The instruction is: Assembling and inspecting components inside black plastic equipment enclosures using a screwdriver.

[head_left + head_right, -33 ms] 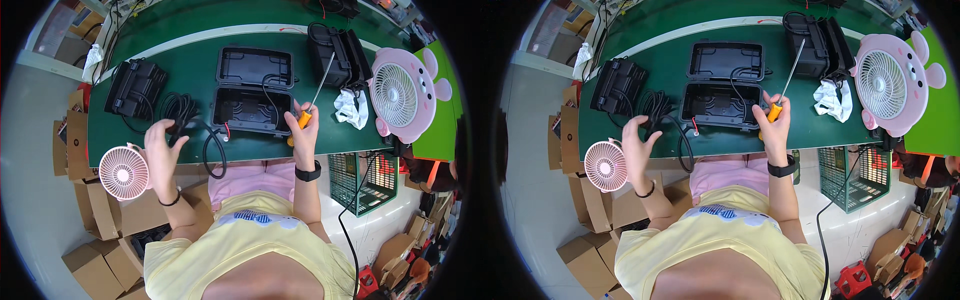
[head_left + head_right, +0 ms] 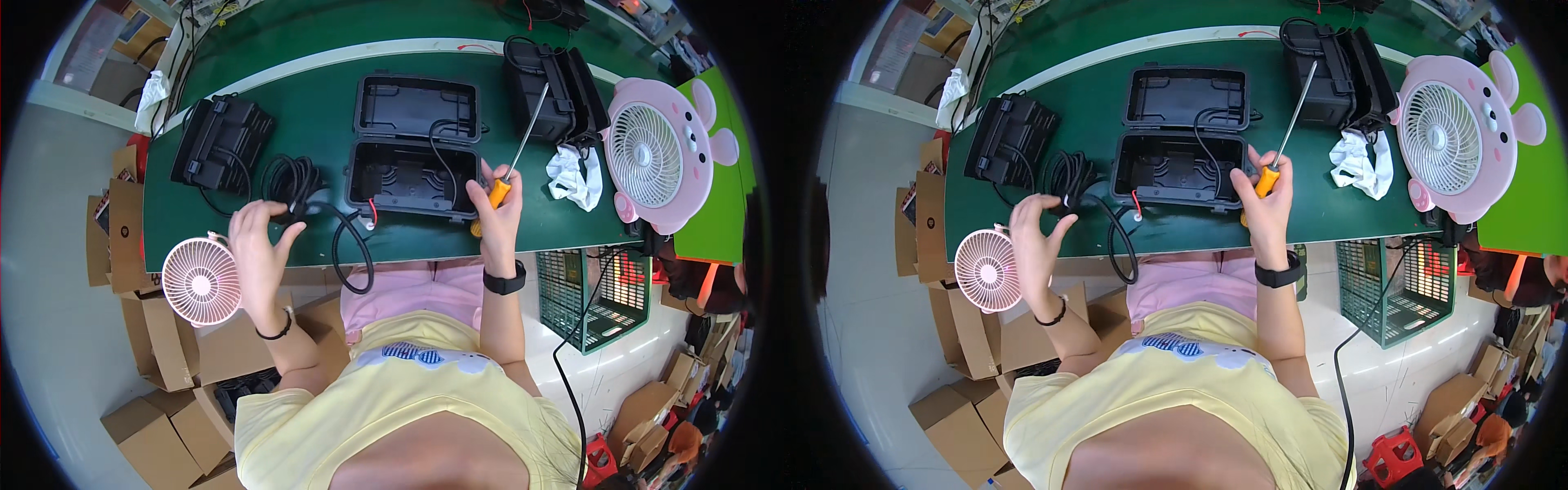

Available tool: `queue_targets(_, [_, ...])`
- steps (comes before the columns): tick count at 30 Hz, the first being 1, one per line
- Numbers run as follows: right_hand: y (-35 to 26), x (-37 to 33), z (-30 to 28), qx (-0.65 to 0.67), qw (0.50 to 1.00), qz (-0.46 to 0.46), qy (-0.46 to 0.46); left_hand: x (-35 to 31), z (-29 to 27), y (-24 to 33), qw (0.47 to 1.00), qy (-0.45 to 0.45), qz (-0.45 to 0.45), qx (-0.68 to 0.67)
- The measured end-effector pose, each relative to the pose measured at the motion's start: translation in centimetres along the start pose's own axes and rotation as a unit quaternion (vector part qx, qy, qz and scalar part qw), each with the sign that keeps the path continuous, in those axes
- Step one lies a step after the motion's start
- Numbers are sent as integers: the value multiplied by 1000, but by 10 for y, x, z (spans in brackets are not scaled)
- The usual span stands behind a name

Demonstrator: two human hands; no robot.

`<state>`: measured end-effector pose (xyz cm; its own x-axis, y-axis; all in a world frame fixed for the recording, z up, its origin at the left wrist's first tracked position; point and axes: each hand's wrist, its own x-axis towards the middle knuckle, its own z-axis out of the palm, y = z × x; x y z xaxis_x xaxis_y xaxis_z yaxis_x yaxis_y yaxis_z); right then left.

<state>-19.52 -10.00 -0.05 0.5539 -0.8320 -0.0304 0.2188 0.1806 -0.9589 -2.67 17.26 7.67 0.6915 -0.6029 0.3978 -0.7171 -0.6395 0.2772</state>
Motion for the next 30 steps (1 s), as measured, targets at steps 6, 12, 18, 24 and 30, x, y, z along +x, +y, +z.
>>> queue_targets(6, [-12,22,-6,-8,1000,-12,-7,-9,17,17,997,-78,-5,-3])
queue_targets(12, [-12,24,-15,-33,999,-17,-40,-13,58,55,963,14,258,-81])
queue_targets(18, [-16,35,-26,-24,997,-19,-66,0,79,56,916,81,391,-32])
queue_targets(24, [-27,53,-16,-16,998,-3,-59,42,67,77,892,27,436,-114])
queue_targets(30, [-28,74,-5,-99,993,-22,-63,79,63,88,873,-97,83,-470])
